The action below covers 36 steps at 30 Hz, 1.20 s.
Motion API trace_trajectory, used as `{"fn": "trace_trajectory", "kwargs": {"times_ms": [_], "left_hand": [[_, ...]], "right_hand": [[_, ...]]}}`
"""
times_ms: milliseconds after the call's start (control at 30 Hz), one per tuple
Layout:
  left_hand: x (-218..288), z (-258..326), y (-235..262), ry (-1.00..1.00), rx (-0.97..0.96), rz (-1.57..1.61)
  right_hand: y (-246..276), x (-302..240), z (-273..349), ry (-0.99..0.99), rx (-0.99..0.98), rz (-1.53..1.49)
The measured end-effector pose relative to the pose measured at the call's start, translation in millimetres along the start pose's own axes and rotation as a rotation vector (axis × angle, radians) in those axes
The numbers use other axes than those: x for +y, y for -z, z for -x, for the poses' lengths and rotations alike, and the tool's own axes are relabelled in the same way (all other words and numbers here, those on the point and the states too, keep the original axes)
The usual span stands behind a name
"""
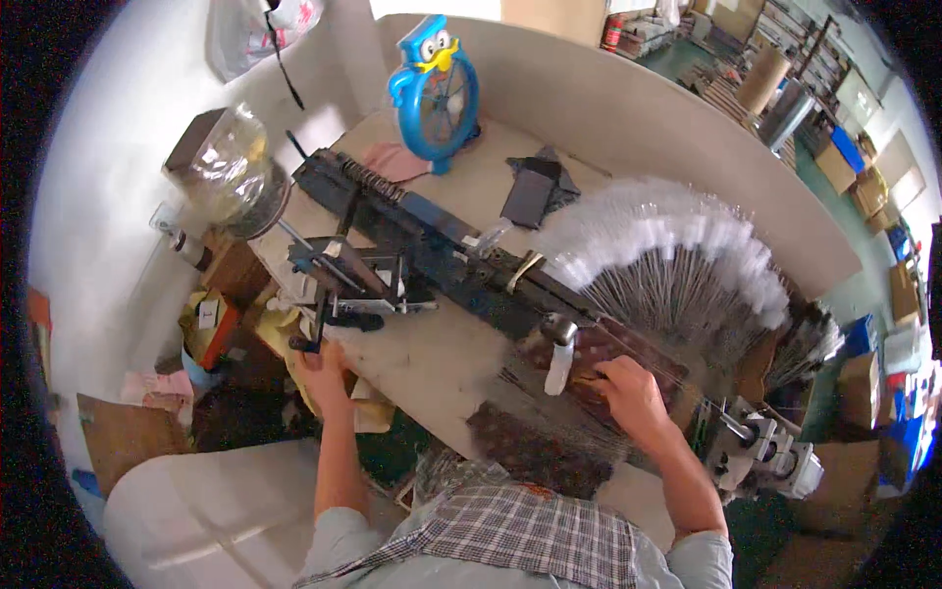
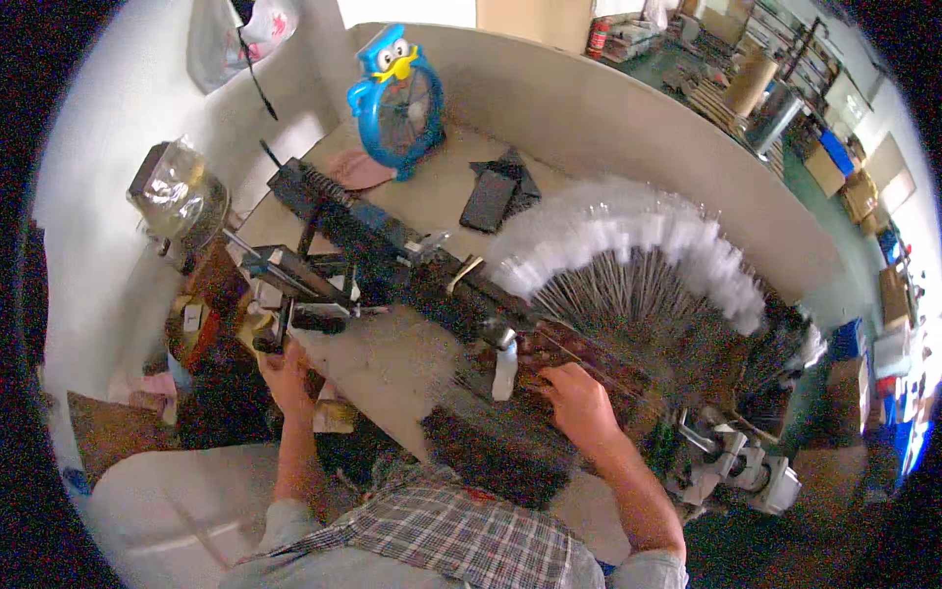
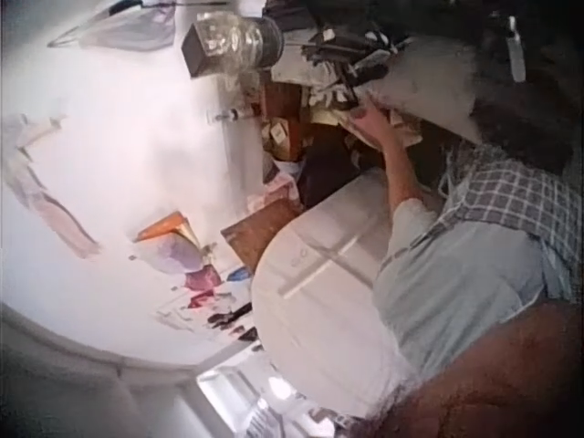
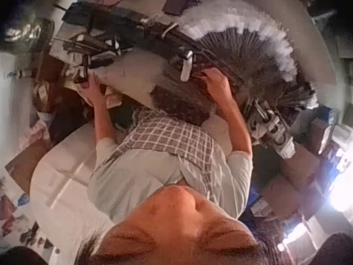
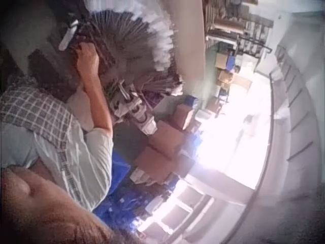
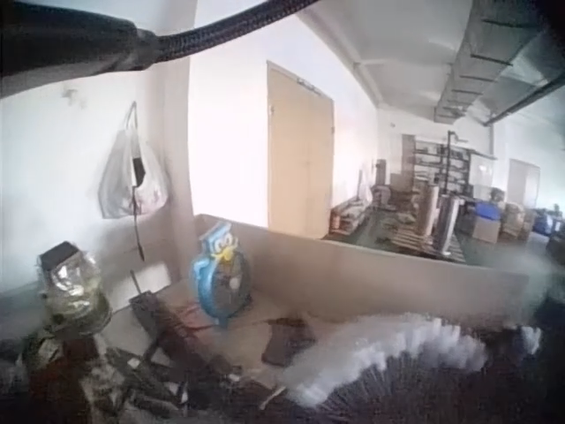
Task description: The recorder is using a specialized machine to assemble or process white, fan-shaped brushes at a factory workstation.
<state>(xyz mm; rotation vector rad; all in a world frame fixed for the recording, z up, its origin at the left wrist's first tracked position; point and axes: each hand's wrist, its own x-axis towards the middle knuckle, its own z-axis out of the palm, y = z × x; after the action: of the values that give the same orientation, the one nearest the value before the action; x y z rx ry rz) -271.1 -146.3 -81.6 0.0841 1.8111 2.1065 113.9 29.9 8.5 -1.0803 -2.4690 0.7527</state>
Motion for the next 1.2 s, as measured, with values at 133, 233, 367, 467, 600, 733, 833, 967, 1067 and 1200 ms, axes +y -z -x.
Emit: {"fn": "trace_trajectory", "kwargs": {"times_ms": [133, 233, 367, 467, 600, 733, 833, 967, 1067, 1200], "left_hand": [[-14, 5, -20, 0.053, -0.027, 0.099], [-4, 34, -51, 0.274, -0.141, 0.064], [8, 39, -85, 0.569, -0.442, 0.197], [15, 31, -103, 0.632, -0.471, 0.092], [-3, 19, -102, 0.614, -0.506, 0.081], [-8, 24, -103, 0.603, -0.482, 0.081], [-15, 30, -109, 0.519, -0.427, 0.074], [-7, 79, -119, 0.252, -0.559, -0.07], [18, 159, -145, 0.439, -0.912, -0.077], [8, 208, -197, 0.473, -1.113, 0.078]], "right_hand": [[-5, 2, -4, -0.022, 0.005, 0.048], [-4, 0, 1, -0.026, 0.019, 0.034], [6, -12, 5, -0.04, 0.006, 0.005], [12, -11, 4, -0.036, 0.016, 0.038], [12, -8, 11, 0.011, 0.048, -0.003], [17, -12, 13, 0.042, 0.016, -0.015], [38, -30, 13, 0.051, 0.053, -0.002], [70, -25, 10, 0.072, 0.246, 0.126], [76, -9, 9, -0.131, 0.288, 0.041], [78, 1, 16, -0.153, 0.26, -0.127]]}}
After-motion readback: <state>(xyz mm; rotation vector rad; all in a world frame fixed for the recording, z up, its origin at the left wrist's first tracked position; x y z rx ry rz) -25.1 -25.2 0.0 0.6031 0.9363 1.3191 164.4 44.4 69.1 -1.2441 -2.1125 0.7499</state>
